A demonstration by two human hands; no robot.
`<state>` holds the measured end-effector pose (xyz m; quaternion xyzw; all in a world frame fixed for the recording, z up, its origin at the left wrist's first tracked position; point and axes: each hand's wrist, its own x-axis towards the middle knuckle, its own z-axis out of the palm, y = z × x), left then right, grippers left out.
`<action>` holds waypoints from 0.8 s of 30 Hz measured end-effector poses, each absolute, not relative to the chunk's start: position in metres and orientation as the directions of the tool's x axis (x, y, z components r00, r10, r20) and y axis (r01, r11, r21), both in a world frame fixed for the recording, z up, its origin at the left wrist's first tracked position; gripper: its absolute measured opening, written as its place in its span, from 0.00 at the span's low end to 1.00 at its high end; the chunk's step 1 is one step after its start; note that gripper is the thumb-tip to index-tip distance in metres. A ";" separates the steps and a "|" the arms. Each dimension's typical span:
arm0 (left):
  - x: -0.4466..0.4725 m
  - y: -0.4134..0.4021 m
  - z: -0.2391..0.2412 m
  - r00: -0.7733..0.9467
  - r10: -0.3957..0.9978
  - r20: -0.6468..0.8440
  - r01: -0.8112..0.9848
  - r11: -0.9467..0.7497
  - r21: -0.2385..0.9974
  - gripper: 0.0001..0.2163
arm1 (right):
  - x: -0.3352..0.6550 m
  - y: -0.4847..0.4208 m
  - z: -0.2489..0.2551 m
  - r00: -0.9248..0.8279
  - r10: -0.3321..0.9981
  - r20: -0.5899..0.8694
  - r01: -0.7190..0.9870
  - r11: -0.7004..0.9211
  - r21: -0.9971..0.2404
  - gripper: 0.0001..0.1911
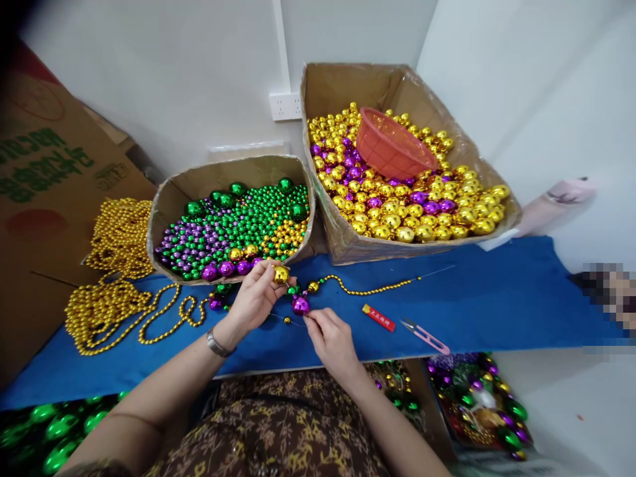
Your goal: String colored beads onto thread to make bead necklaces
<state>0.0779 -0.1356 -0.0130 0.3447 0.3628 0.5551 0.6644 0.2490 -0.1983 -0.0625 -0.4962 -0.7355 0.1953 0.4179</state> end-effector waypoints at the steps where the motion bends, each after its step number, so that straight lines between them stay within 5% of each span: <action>1: 0.078 -0.136 -0.015 0.109 0.990 -0.087 -0.478 0.129 0.869 0.13 | 0.249 -0.199 -0.063 -0.157 0.890 0.428 0.577 0.434 -0.692 0.10; 5: 0.076 -0.137 -0.019 0.104 0.991 -0.080 -0.430 0.117 0.895 0.14 | 0.249 -0.199 -0.066 -0.141 0.876 0.462 0.602 0.446 -0.662 0.10; 11: 0.074 -0.137 -0.018 0.134 0.981 -0.142 -0.471 0.189 0.861 0.14 | 0.251 -0.200 -0.065 -0.036 0.931 0.364 0.504 0.331 -0.797 0.08; 18: 0.074 -0.140 -0.022 0.085 0.989 -0.124 -0.402 0.148 0.904 0.14 | 0.250 -0.199 -0.082 -0.097 0.987 0.128 0.163 0.142 -0.976 0.10; 24: 0.075 -0.144 -0.020 0.113 0.990 -0.086 -0.289 0.116 0.950 0.13 | 0.240 -0.192 -0.096 -0.060 0.998 -0.018 -0.095 -0.024 -0.995 0.16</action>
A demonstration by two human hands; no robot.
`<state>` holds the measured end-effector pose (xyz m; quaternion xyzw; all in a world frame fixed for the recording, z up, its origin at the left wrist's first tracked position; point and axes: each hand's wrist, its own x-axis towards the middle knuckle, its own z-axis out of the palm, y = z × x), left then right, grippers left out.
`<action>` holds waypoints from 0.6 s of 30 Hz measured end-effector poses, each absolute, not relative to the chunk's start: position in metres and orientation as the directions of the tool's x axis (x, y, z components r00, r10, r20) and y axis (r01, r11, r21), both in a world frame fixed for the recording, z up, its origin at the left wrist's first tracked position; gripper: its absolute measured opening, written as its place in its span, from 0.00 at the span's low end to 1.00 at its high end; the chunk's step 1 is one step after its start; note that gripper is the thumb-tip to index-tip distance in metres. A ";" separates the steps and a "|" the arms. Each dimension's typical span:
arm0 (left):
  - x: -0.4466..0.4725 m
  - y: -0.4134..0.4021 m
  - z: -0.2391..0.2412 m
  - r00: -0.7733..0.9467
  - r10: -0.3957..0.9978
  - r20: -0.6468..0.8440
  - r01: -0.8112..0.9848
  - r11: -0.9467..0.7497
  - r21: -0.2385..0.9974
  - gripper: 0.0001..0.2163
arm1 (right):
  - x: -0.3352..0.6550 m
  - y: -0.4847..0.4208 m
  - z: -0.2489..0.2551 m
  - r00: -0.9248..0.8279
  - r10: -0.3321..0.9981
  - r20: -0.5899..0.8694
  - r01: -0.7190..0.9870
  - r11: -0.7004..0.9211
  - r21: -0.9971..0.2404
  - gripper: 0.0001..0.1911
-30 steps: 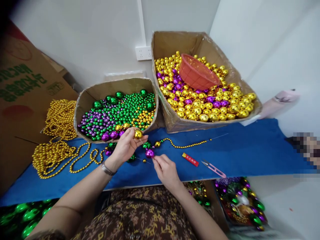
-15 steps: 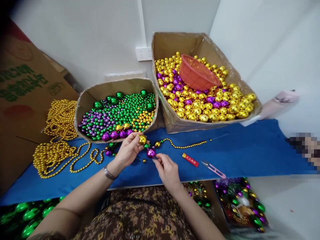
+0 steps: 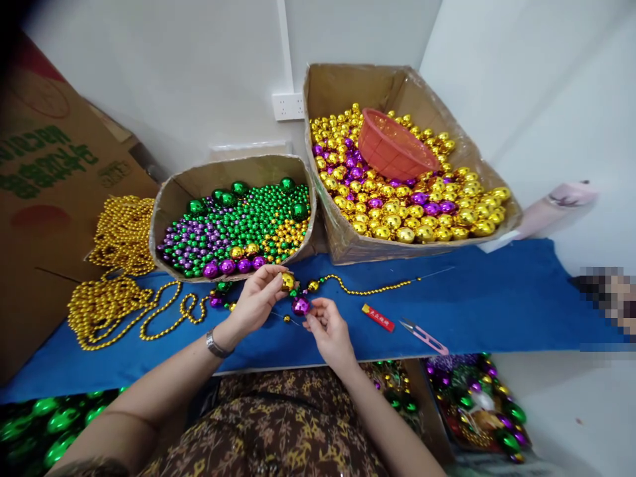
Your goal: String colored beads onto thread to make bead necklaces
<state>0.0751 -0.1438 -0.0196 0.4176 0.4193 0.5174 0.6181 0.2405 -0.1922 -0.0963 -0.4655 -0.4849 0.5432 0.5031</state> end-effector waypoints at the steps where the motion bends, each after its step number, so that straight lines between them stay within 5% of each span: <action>1: 0.075 -0.143 -0.018 0.120 0.989 -0.087 -0.285 0.118 0.951 0.13 | 0.240 -0.192 -0.097 -0.061 0.998 -0.027 -0.112 -0.034 -0.993 0.16; 12: 0.045 -0.120 0.007 0.168 0.984 0.065 -0.117 -0.045 0.992 0.17 | 0.245 -0.192 -0.091 -0.081 0.995 -0.061 -0.242 -0.079 -0.967 0.18; 18: -0.010 -0.044 0.029 0.013 0.990 0.142 0.256 -0.140 0.956 0.14 | 0.249 -0.193 -0.087 -0.047 0.995 -0.093 -0.278 -0.103 -0.955 0.19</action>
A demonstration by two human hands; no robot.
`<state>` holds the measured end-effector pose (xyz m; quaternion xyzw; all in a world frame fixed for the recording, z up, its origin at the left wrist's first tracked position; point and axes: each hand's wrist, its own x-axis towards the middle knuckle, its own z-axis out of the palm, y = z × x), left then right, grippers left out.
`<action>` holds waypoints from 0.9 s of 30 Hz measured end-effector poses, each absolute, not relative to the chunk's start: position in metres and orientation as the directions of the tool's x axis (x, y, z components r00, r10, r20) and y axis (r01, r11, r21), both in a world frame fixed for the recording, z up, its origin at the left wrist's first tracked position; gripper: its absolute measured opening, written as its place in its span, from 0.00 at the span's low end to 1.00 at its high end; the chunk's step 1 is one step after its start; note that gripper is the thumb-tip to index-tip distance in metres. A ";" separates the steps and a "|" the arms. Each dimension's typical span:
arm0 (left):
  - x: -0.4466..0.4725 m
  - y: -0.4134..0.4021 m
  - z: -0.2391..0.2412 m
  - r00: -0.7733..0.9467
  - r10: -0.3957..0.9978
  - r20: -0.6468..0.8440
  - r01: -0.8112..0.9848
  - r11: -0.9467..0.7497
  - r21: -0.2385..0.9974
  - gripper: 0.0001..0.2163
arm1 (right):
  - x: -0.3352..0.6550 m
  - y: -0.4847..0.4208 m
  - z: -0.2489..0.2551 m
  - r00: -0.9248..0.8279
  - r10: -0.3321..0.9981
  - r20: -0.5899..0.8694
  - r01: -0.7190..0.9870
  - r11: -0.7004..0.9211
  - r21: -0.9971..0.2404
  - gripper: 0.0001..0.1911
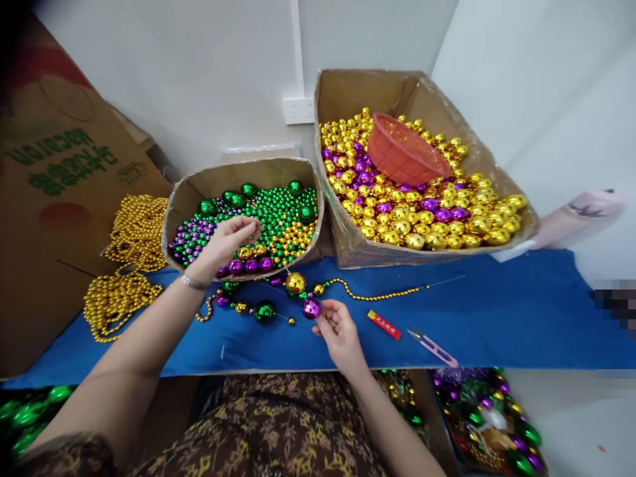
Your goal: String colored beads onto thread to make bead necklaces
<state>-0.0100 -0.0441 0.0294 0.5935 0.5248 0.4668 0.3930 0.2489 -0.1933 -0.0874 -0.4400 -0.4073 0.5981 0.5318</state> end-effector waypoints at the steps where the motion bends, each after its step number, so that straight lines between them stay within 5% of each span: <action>1: -0.020 -0.030 0.031 -0.022 0.991 0.134 0.301 -0.122 0.946 0.13 | 0.250 -0.193 -0.087 -0.045 0.994 -0.097 -0.280 -0.106 -0.954 0.19; 3: -0.037 -0.005 0.033 -0.113 0.980 0.165 0.489 -0.090 0.868 0.12 | 0.251 -0.192 -0.086 -0.040 0.994 -0.103 -0.283 -0.110 -0.953 0.20; 7: -0.058 0.028 0.030 -0.090 0.970 0.226 0.906 -0.014 0.422 0.12 | 0.252 -0.190 -0.087 -0.037 0.993 -0.110 -0.282 -0.116 -0.952 0.21; 15: -0.062 0.051 0.021 0.040 0.998 0.044 0.991 -0.046 0.124 0.16 | 0.252 -0.189 -0.086 -0.041 0.993 -0.113 -0.264 -0.120 -0.957 0.21; 24: -0.066 0.041 0.025 0.118 0.991 0.062 0.979 -0.126 0.157 0.13 | 0.250 -0.189 -0.087 -0.065 0.993 -0.095 -0.250 -0.108 -0.962 0.20; 27: -0.050 0.014 0.026 0.085 0.984 0.159 0.885 -0.148 0.440 0.13 | 0.247 -0.189 -0.085 -0.072 0.994 -0.082 -0.257 -0.098 -0.961 0.20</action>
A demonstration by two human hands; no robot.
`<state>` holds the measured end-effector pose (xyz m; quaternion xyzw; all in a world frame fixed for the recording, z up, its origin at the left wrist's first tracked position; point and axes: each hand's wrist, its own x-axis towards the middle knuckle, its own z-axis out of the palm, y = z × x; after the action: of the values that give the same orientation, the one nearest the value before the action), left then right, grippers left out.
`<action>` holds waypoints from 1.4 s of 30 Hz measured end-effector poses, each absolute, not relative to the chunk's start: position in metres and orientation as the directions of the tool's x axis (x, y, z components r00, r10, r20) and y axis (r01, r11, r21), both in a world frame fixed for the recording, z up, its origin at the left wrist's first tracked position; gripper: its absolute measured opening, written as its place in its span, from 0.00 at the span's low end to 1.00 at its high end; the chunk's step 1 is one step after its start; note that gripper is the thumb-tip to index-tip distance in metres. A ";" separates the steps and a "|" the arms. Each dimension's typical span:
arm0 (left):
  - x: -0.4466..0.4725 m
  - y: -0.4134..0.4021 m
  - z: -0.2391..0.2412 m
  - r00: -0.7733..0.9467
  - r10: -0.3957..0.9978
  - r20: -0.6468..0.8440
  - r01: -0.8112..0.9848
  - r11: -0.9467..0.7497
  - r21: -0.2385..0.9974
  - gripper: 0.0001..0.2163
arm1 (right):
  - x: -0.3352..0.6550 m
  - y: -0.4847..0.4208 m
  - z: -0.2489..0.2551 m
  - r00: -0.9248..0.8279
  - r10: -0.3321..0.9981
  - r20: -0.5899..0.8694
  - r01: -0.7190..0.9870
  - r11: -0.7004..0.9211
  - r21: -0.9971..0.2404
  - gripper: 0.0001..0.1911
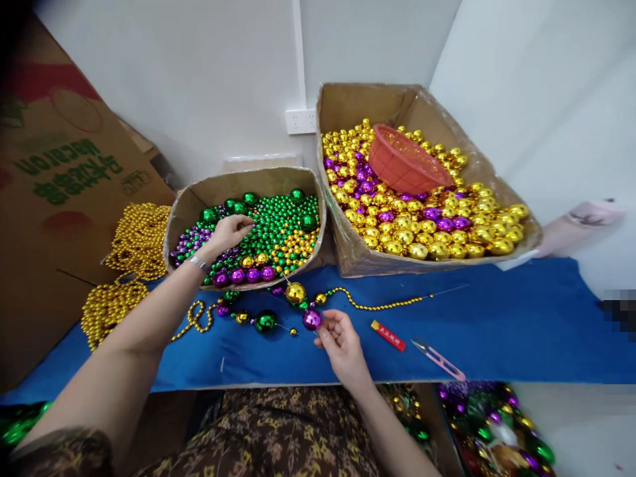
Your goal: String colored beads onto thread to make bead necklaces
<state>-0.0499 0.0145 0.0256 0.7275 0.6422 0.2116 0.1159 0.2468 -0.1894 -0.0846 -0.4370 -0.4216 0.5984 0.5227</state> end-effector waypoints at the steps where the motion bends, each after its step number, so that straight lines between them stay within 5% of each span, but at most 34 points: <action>1: -0.041 0.002 0.025 0.053 0.984 0.172 0.741 -0.154 0.654 0.13 | 0.246 -0.190 -0.083 -0.072 0.994 -0.081 -0.258 -0.097 -0.961 0.20; 2: -0.032 -0.011 0.024 0.027 0.989 0.146 0.484 -0.140 0.864 0.13 | 0.245 -0.190 -0.082 -0.071 0.994 -0.081 -0.259 -0.097 -0.961 0.19; 4: -0.012 -0.039 0.022 0.105 0.994 0.019 0.004 -0.020 1.000 0.13 | 0.243 -0.190 -0.078 -0.071 0.994 -0.080 -0.258 -0.096 -0.961 0.19; 6: 0.005 -0.063 0.019 0.177 0.980 -0.088 -0.235 0.129 0.963 0.12 | 0.243 -0.191 -0.076 -0.071 0.995 -0.077 -0.254 -0.092 -0.963 0.19; 10: 0.025 -0.090 0.014 0.258 0.949 -0.180 -0.380 0.271 0.884 0.10 | 0.243 -0.192 -0.076 -0.066 0.995 -0.069 -0.239 -0.083 -0.967 0.18; 26: 0.035 -0.107 0.004 0.203 0.969 -0.142 -0.397 0.214 0.892 0.11 | 0.245 -0.195 -0.079 -0.051 0.995 -0.082 -0.190 -0.090 -0.978 0.18; 42: 0.052 -0.119 -0.018 0.136 0.989 0.055 -0.021 -0.052 0.998 0.11 | 0.245 -0.193 -0.103 0.010 0.988 -0.152 -0.182 -0.148 -0.972 0.17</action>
<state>0.0516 -0.1186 -0.0175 0.5420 0.4467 0.4821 0.5238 0.2448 -0.1929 -0.1032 -0.4948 -0.4073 0.5735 0.5102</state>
